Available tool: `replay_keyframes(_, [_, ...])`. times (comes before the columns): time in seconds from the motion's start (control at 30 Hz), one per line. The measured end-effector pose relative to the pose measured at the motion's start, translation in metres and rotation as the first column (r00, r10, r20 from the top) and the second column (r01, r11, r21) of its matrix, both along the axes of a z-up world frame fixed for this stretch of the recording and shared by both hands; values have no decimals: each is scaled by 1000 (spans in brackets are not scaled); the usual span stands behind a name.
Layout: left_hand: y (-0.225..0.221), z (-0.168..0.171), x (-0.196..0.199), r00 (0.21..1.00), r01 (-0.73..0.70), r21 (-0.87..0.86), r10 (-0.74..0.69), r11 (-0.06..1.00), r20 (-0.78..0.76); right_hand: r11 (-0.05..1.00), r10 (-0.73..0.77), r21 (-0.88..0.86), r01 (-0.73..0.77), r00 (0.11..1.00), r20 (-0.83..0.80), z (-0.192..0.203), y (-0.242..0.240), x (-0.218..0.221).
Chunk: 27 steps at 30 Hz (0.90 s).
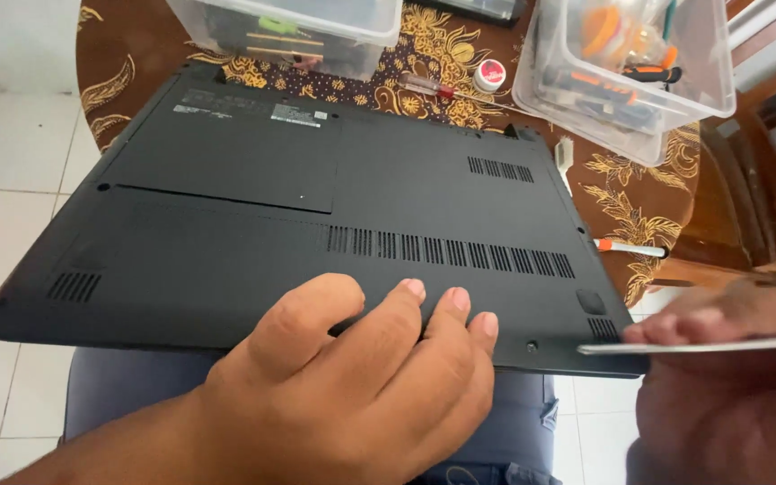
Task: Using a screwdriver to pry open the bottom casing of a laptop to access internal components.
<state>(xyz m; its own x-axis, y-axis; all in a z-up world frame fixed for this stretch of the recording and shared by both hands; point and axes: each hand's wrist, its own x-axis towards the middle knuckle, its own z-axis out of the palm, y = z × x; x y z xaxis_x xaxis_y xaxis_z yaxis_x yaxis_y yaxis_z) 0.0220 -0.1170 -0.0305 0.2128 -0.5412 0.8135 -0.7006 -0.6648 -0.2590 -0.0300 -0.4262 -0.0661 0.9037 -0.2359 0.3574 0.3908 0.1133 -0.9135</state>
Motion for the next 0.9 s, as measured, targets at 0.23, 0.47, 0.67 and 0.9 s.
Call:
replay_keyframes(0.23, [-1,-3,1,999,-18,10,18,1000,-37,991,129,-29,-127,991,48,-7,2,-3])
replay_keyframes(0.47, [-2,-5,3,999,-26,17,26,1000,-47,967,-33,-252,46,998,56,-8,16,0])
replay_keyframes(0.67, [-3,-8,1,998,-45,6,45,999,-52,970,25,-240,-32,999,-31,-2,13,4])
replay_keyframes(0.9, [-3,-9,1,998,-45,1,45,999,-49,970,-26,-244,15,999,-43,7,28,6])
